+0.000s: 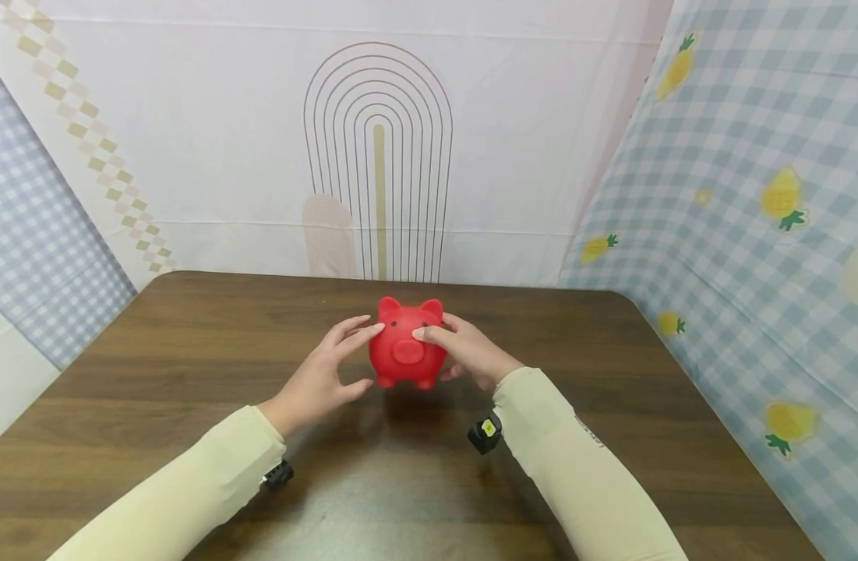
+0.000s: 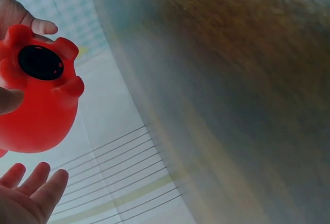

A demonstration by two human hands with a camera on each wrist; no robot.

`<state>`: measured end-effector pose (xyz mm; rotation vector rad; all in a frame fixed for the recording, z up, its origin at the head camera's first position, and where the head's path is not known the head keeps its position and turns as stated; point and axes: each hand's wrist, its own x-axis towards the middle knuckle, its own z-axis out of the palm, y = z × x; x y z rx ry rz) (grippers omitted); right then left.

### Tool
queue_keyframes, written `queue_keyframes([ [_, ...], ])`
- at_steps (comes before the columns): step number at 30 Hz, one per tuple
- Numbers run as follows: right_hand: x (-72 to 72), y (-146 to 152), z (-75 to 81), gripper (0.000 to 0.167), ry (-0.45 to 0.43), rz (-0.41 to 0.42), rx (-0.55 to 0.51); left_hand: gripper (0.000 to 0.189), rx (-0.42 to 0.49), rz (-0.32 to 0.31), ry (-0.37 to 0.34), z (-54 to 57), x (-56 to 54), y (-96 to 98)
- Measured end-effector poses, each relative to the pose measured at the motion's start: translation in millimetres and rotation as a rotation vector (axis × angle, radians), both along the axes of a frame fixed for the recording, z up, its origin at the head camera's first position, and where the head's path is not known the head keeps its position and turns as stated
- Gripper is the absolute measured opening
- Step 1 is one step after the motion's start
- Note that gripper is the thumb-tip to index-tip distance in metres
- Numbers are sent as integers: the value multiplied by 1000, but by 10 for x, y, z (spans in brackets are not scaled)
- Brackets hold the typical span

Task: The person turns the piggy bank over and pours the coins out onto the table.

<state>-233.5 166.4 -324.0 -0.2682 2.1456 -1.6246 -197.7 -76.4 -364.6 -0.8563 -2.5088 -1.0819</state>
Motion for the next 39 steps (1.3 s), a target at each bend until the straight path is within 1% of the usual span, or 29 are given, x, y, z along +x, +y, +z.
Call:
queue_keyframes([
  [9, -2, 8, 28, 60, -54, 64, -15, 79, -10, -3, 55, -5, 5, 29],
  [14, 1, 4, 42, 59, -63, 113, -2, 83, -28, -31, 91, -8, 26, 34],
  [16, 1, 7, 48, 58, -69, 130, 7, 83, -33, -40, 92, -7, 33, 38],
  [24, -33, 23, 39, 57, -97, 184, 29, 88, -47, -50, 30, 15, 54, 49],
  [30, -25, 25, 57, 57, -110, 192, 38, 86, -64, -65, 4, 56, 45, 48],
  [34, -28, 26, 53, 59, -116, 198, 49, 86, -75, -58, -57, 87, 52, 44],
  [37, -26, 19, 52, 59, -124, 192, 49, 86, -52, -52, -111, 100, 53, 40],
  [39, -23, 14, 54, 59, -127, 187, 46, 86, -19, -57, -140, 110, 51, 39],
])
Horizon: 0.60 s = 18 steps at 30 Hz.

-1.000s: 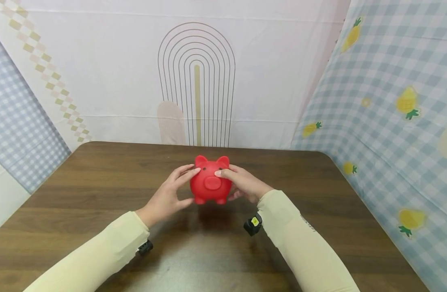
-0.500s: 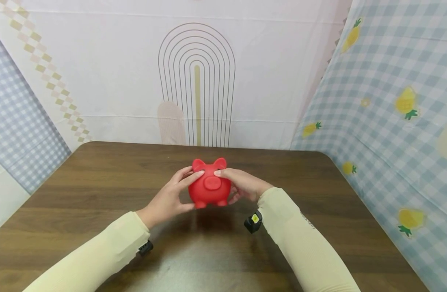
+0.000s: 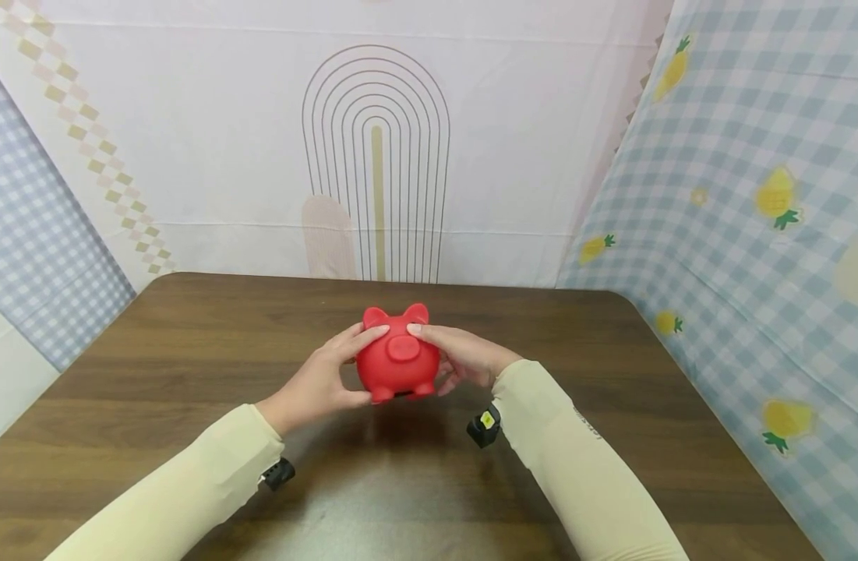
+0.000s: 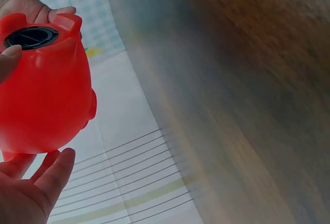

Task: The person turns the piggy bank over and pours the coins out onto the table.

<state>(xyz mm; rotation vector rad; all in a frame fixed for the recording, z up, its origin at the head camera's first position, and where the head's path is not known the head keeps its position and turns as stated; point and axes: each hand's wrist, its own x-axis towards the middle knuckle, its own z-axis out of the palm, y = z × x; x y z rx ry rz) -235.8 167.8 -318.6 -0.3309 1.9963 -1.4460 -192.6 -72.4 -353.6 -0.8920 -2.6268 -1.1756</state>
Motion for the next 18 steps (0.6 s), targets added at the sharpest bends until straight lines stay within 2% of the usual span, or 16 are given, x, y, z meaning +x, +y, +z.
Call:
queue_keyframes([
  [5, 6, -1, -8, 59, -4, 3, -11, 88, 62, -27, -50, 20, 1, -4],
  [18, 1, -14, -24, 60, -10, 14, -16, 88, 185, -77, -168, -14, -16, -3],
])
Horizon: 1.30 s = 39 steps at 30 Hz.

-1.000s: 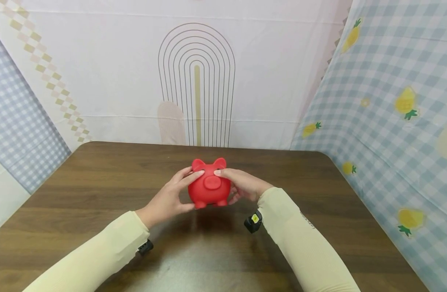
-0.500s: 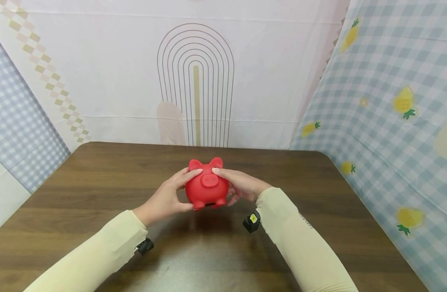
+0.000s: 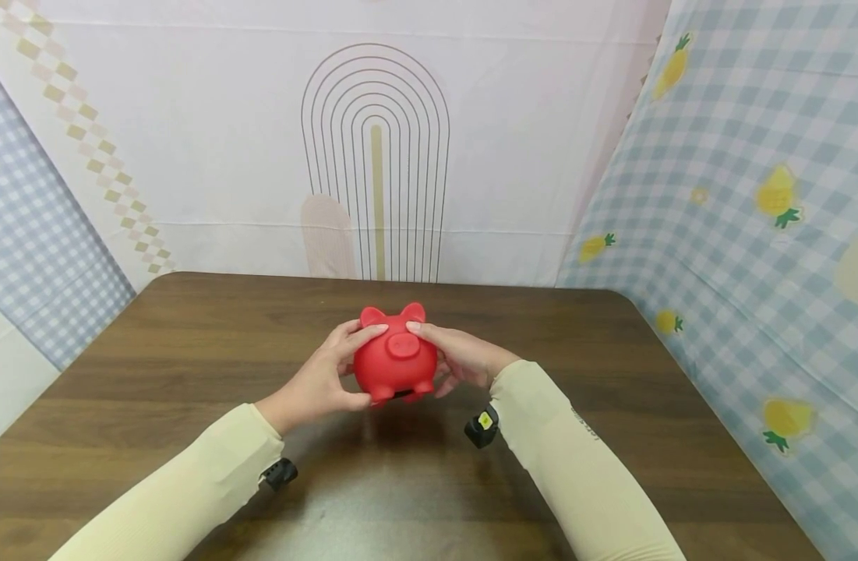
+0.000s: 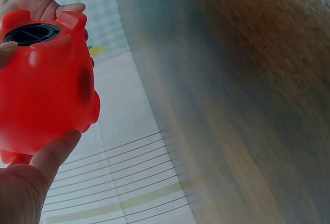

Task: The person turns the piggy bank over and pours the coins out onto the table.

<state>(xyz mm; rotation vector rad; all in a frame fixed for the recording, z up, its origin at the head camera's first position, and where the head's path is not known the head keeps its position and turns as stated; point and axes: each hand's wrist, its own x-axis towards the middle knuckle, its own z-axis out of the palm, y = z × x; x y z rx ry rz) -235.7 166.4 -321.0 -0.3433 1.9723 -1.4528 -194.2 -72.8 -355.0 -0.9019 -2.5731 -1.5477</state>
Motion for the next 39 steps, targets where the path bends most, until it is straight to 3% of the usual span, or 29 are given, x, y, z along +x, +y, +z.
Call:
queue_keyframes([
  [10, 1, -40, 27, 65, 24, -30, 29, 86, 49, 2, -15, -12, -12, -18],
  [18, 20, -62, 55, 70, 76, -116, 6, 90, 111, 54, -84, -21, -26, -36],
  [23, 46, -87, 51, 64, 115, -171, -21, 89, 171, 60, -96, -56, -48, -49],
  [28, 83, -117, 21, 57, 197, -223, -45, 90, 222, 80, -110, -52, -53, -52],
  [39, 156, -155, -27, 50, 395, -392, -67, 89, 242, 165, -120, -20, -51, -89],
])
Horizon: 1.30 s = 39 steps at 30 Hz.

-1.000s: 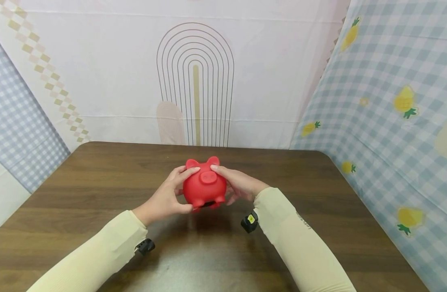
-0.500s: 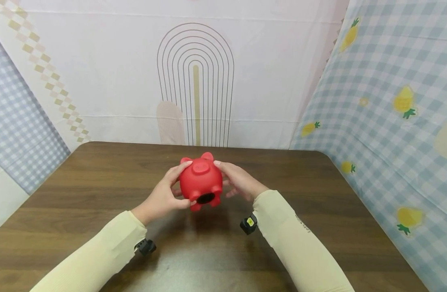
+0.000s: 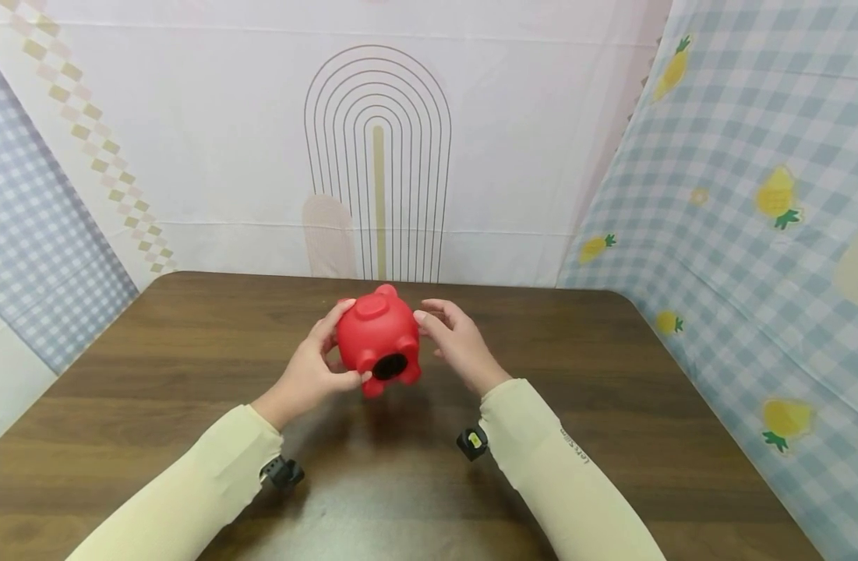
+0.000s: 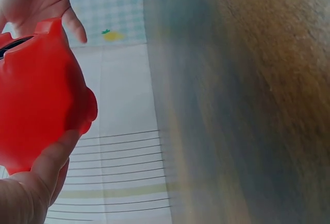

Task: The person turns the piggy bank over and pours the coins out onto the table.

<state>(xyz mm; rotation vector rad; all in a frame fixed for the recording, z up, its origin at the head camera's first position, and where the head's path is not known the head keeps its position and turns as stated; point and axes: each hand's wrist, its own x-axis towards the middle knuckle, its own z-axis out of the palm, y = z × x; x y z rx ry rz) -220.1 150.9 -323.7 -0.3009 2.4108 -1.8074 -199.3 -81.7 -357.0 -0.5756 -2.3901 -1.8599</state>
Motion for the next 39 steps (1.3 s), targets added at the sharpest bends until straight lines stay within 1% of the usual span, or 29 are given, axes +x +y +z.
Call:
queue_keyframes([
  [4, 34, -7, -20, 46, 99, -35, -1, 89, 23, 12, -1, -3, -18, -2],
  [8, 59, -30, -53, 41, 203, -62, -12, 88, 61, 9, -16, -12, -34, -8],
  [14, 89, -57, -103, 37, 316, -98, -13, 86, 78, 8, -31, -21, -47, -22],
  [18, 113, -68, -124, 35, 371, -127, -8, 86, 83, 6, -32, -33, -52, -23],
  [22, 142, -79, -145, 34, 397, -147, 7, 85, 85, -4, -29, -47, -63, -35],
  [26, 166, -84, -166, 34, 434, -158, 48, 85, 89, -11, -40, -51, -77, -42],
  [30, 196, -87, -184, 37, 491, -181, 117, 89, 96, 0, -66, -60, -91, -41],
  [35, 233, -81, -217, 41, 573, -196, 219, 91, 100, 30, -100, -72, -104, -41],
  [39, 242, -81, -245, 41, 653, -207, 288, 89, 93, 60, -107, -68, -103, -43],
])
